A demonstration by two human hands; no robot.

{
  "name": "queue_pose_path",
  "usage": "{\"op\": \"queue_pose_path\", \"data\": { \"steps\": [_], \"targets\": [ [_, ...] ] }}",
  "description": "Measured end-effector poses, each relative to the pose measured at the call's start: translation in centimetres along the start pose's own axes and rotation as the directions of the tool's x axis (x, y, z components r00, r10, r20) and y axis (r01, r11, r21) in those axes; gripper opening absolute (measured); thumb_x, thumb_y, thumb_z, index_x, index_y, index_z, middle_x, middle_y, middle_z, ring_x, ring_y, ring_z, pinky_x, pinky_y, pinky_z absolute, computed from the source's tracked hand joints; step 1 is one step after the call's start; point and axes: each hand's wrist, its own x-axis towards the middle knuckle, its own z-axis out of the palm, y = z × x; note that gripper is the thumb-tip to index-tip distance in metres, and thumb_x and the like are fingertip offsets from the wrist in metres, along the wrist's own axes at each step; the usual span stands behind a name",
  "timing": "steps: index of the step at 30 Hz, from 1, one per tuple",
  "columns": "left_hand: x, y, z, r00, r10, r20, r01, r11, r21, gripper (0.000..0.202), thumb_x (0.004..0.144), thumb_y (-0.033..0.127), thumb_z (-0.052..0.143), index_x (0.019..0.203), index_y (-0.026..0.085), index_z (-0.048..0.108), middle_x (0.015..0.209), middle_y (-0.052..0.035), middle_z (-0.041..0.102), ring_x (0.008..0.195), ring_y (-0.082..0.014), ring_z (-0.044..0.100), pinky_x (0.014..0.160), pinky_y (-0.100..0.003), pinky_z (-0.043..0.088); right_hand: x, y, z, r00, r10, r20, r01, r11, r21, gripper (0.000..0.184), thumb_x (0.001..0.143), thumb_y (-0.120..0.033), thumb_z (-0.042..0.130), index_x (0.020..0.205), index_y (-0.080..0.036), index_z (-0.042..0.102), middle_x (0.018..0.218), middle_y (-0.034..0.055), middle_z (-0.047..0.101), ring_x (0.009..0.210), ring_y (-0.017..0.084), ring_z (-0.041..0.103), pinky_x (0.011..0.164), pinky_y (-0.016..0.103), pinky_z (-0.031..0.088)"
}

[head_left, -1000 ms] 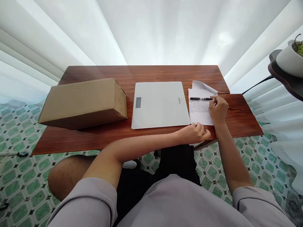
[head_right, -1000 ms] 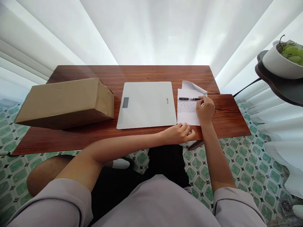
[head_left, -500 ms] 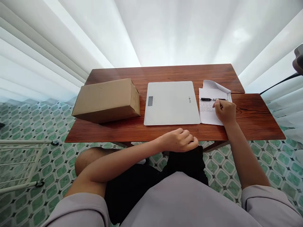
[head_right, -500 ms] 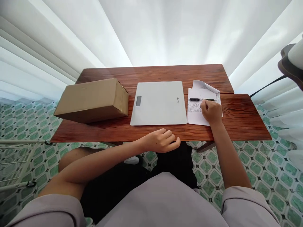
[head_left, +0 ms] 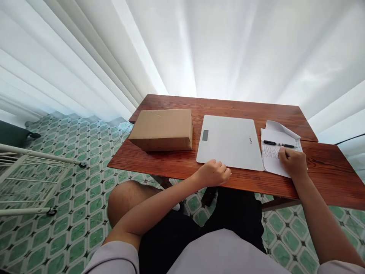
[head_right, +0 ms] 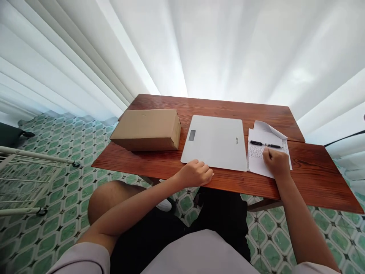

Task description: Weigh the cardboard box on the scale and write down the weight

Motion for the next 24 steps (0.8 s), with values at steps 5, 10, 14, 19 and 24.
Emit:
{"op": "queue_pose_path", "data": {
  "steps": [5, 10, 14, 19, 24],
  "targets": [
    [0.3, 0.0, 0.4, 1.0, -0.005, 0.017, 0.005, 1.0, -0.022, 0.022, 0.091, 0.01, 0.044, 0.072, 0.018, 0.05, 0.062, -0.0051, 0.052, 0.057, -0.0173, 0.046, 0.052, -0.032, 0.019, -0.1, 0.2, 0.1, 0.99, -0.143, -0.02, 0.139, 0.98, -0.145, 0.047, 0.091, -0.044, 0.041, 0.05, -0.021, 0.038, 0.047, 0.0049, 0.044, 0.046, 0.017, 0.039, 0.055, 0.033, 0.023],
    [0.2, 0.2, 0.3, 1.0, -0.018, 0.013, 0.019, 0.999, -0.042, 0.018, 0.09, 0.013, 0.047, 0.072, 0.017, 0.05, 0.062, -0.0056, 0.05, 0.056, -0.018, 0.046, 0.05, -0.031, 0.021, -0.2, -0.2, 0.0, 0.973, -0.23, -0.005, 0.221, 0.94, -0.26, 0.048, 0.093, -0.044, 0.042, 0.051, -0.02, 0.041, 0.049, 0.006, 0.046, 0.045, 0.017, 0.037, 0.054, 0.031, 0.02],
    [0.0, 0.1, -0.5, 0.999, -0.028, -0.021, 0.027, 0.999, -0.038, 0.015, 0.089, 0.014, 0.048, 0.075, 0.017, 0.05, 0.067, -0.0066, 0.051, 0.061, -0.0188, 0.049, 0.051, -0.032, 0.022, 0.1, -0.3, -0.3, 0.939, -0.334, 0.078, 0.343, 0.902, -0.264, 0.046, 0.092, -0.043, 0.041, 0.053, -0.02, 0.045, 0.05, 0.0071, 0.049, 0.045, 0.018, 0.039, 0.053, 0.031, 0.017],
    [-0.6, -1.4, -3.1, 0.971, -0.064, -0.23, 0.083, 0.994, 0.073, 0.019, 0.091, 0.011, 0.044, 0.075, 0.018, 0.048, 0.068, -0.0045, 0.049, 0.064, -0.0176, 0.048, 0.053, -0.033, 0.024, 0.3, -1.2, -1.1, 0.92, -0.387, 0.061, 0.39, 0.892, -0.227, 0.045, 0.092, -0.04, 0.04, 0.05, -0.023, 0.035, 0.044, 0.0058, 0.042, 0.041, 0.018, 0.038, 0.05, 0.033, 0.018],
    [-1.7, -4.1, -7.6, 0.854, -0.186, -0.486, 0.276, 0.953, 0.121, 0.023, 0.096, 0.016, 0.044, 0.074, 0.019, 0.049, 0.068, -0.0028, 0.05, 0.067, -0.0166, 0.048, 0.058, -0.032, 0.031, 1.1, -6.2, -0.6, 0.932, -0.34, -0.129, 0.306, 0.925, -0.224, 0.045, 0.095, -0.037, 0.037, 0.052, -0.025, 0.033, 0.044, 0.0055, 0.044, 0.04, 0.018, 0.038, 0.05, 0.035, 0.021]
  ]
}}
